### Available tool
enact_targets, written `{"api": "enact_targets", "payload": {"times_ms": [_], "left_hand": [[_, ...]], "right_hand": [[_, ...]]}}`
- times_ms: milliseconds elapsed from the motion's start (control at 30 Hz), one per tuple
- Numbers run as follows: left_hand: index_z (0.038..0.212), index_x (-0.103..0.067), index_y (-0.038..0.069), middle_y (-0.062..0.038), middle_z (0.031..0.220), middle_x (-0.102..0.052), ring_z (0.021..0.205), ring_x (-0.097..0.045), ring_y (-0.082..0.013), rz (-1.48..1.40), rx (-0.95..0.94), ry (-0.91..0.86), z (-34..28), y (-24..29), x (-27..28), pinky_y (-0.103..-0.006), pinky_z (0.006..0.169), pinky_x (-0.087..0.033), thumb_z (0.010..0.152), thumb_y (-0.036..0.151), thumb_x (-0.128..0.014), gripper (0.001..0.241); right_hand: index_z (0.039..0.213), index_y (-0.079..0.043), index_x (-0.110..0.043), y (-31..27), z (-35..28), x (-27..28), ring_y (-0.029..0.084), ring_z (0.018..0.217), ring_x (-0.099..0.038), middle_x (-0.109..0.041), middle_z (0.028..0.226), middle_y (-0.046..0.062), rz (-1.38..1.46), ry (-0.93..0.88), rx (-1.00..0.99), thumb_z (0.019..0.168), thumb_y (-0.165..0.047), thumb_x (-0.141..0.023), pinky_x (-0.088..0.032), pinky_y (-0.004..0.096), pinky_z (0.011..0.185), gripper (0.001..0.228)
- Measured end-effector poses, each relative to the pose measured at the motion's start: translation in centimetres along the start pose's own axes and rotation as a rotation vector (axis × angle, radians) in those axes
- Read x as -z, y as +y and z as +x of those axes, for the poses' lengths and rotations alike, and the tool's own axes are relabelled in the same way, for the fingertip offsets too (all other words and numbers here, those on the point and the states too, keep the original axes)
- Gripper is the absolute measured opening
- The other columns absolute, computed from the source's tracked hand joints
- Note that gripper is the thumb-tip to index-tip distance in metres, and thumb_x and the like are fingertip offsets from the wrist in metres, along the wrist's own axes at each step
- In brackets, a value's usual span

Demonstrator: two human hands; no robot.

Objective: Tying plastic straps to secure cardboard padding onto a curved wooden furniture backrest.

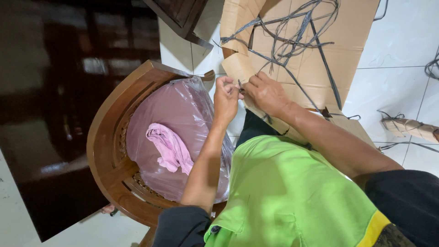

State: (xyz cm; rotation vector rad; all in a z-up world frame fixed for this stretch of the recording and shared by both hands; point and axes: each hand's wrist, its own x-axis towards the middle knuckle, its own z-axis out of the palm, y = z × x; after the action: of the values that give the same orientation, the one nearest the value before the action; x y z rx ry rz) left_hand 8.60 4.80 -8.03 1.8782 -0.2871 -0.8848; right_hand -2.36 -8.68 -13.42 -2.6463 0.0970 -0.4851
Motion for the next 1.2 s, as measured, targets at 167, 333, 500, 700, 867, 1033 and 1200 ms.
{"api": "enact_targets", "payload": {"times_ms": [167, 333, 500, 700, 867, 1033, 1200], "left_hand": [[0.123, -0.046, 0.010, -0.011, 0.090, -0.074, 0.080, -0.072, -0.0238, 0.227, -0.077, 0.057, -1.1, 1.1, -0.6, -0.0390, 0.080, -0.059, 0.098, 0.014, -0.052, 0.026], [0.114, -0.060, 0.008, -0.014, 0.102, -0.068, 0.087, -0.074, -0.0288, 0.377, -0.274, 0.236, -2.4, -1.0, -1.3, -0.0366, 0.077, -0.061, 0.092, 0.016, -0.064, 0.024], [0.112, -0.067, 0.007, -0.008, 0.092, -0.066, 0.076, -0.071, -0.0236, 0.496, -0.517, 0.285, -3.3, -2.5, -1.7, -0.0353, 0.064, -0.059, 0.088, 0.016, -0.077, 0.027], [0.103, -0.071, 0.014, -0.002, 0.085, -0.065, 0.078, -0.069, -0.0237, 0.725, -0.604, 0.304, -2.8, -4.1, -1.2, -0.0366, 0.070, -0.054, 0.101, 0.019, -0.064, 0.009], [0.090, -0.069, 0.013, -0.005, 0.073, -0.063, 0.070, -0.067, -0.0295, 0.611, -0.539, 0.253, -1.8, -3.9, 1.1, -0.0391, 0.068, -0.053, 0.096, 0.017, -0.068, 0.007], [0.088, -0.070, 0.011, -0.012, 0.072, -0.065, 0.069, -0.067, -0.0343, 0.486, -0.422, 0.165, -1.1, -4.6, 2.0, -0.0426, 0.066, -0.053, 0.095, 0.017, -0.070, 0.009], [0.092, -0.072, 0.010, -0.013, 0.083, -0.069, 0.081, -0.070, -0.0296, 0.318, -0.161, 0.075, -2.1, -3.0, 2.9, -0.0386, 0.077, -0.055, 0.097, 0.023, -0.069, 0.014]], "right_hand": [[0.085, -0.012, -0.062, 0.5, 1.0, 1.1, 0.029, 0.081, -0.057, -0.053, 0.078, 0.006, 0.138, -0.214, -0.127, 0.098, -0.021, -0.066, -0.049, 0.039, 0.074, 0.016], [0.091, -0.010, -0.067, 0.8, 1.7, 2.0, 0.038, 0.085, -0.061, -0.059, 0.080, 0.013, 0.399, -0.376, -0.332, 0.103, -0.027, -0.062, -0.051, 0.048, 0.073, 0.022], [0.090, -0.005, -0.065, 0.5, 2.2, 2.7, 0.045, 0.083, -0.062, -0.059, 0.080, 0.018, 0.526, -0.378, -0.349, 0.103, -0.025, -0.062, -0.051, 0.053, 0.072, 0.024], [0.091, -0.009, -0.069, -0.1, 3.1, 2.2, 0.039, 0.081, -0.063, -0.058, 0.080, 0.014, 0.343, -0.356, -0.279, 0.100, -0.024, -0.068, -0.053, 0.049, 0.071, 0.018], [0.096, -0.013, -0.068, 3.9, 2.7, 2.4, 0.021, 0.080, -0.064, -0.057, 0.079, 0.001, 0.016, -0.398, -0.182, 0.106, -0.031, -0.064, -0.056, 0.034, 0.070, 0.021], [0.088, -0.011, -0.063, 6.7, -0.4, 1.3, 0.036, 0.079, -0.067, -0.061, 0.077, 0.014, -0.002, -0.337, -0.267, 0.106, -0.039, -0.061, -0.055, 0.049, 0.070, 0.034], [0.087, -0.008, -0.059, 5.3, -1.6, 1.5, 0.041, 0.074, -0.064, -0.057, 0.073, 0.015, 0.186, -0.318, -0.455, 0.112, -0.038, -0.051, -0.051, 0.051, 0.067, 0.039]]}}
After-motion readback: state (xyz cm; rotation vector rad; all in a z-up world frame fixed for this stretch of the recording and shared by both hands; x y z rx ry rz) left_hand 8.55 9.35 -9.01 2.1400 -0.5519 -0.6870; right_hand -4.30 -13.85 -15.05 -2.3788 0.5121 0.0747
